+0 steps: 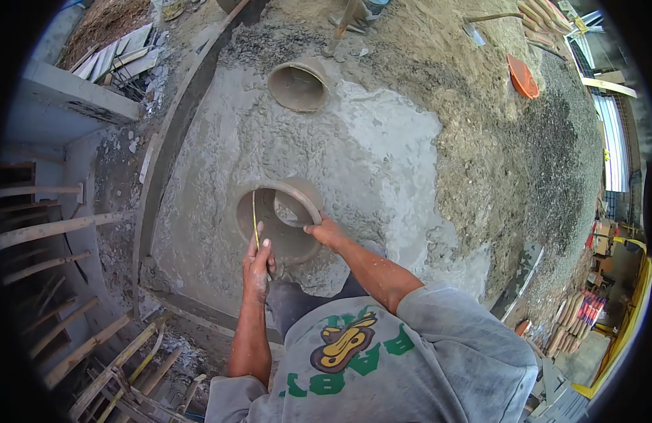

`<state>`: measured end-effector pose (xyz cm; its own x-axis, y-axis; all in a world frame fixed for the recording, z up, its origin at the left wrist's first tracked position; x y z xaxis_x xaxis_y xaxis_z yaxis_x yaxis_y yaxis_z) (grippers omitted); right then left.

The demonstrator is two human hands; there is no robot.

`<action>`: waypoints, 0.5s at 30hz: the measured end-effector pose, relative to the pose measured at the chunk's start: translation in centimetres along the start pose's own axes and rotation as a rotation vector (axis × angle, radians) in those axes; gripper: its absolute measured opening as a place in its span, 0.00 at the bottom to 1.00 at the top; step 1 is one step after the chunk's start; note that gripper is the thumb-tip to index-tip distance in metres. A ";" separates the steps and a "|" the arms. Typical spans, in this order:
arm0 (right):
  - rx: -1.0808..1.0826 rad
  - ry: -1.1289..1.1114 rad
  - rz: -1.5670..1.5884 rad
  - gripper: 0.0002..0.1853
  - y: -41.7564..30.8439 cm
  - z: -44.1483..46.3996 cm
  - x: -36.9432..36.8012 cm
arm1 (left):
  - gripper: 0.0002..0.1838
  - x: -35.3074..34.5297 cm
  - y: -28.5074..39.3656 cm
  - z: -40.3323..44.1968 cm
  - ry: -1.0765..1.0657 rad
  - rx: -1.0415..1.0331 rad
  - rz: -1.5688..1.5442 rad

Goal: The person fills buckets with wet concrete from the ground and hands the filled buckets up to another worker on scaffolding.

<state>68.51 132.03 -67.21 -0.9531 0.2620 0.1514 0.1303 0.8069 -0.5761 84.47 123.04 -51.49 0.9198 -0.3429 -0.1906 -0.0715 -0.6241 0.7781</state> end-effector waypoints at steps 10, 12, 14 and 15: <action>-0.155 0.068 -0.119 0.34 15.2 11.3 27.5 | 0.32 -26.0 -17.3 10.2 -0.129 0.310 -0.228; -0.123 0.298 -0.074 0.36 18.2 12.7 34.0 | 0.30 -30.6 -22.6 14.6 -0.256 0.463 -0.239; -0.074 0.592 -0.374 0.39 18.3 13.3 39.9 | 0.29 -33.6 -28.3 19.3 -0.347 0.542 -0.124; -0.016 0.704 -0.457 0.41 18.2 14.0 42.0 | 0.31 -34.1 -32.1 22.0 -0.309 0.530 -0.047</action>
<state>27.01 150.31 -82.61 -0.5209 0.1722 0.8361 -0.2189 0.9198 -0.3257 46.89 139.28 -83.12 0.7777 -0.4452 -0.4438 -0.2892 -0.8802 0.3762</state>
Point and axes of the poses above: each hand's wrist, its own z-axis towards the middle knuckle, its own x-axis out of the back of the hand, y = z × x, the point moved 8 cm from there along z, towards the middle knuckle, and after that the axes turned 5 degrees about -z, right-handed, at the moved point
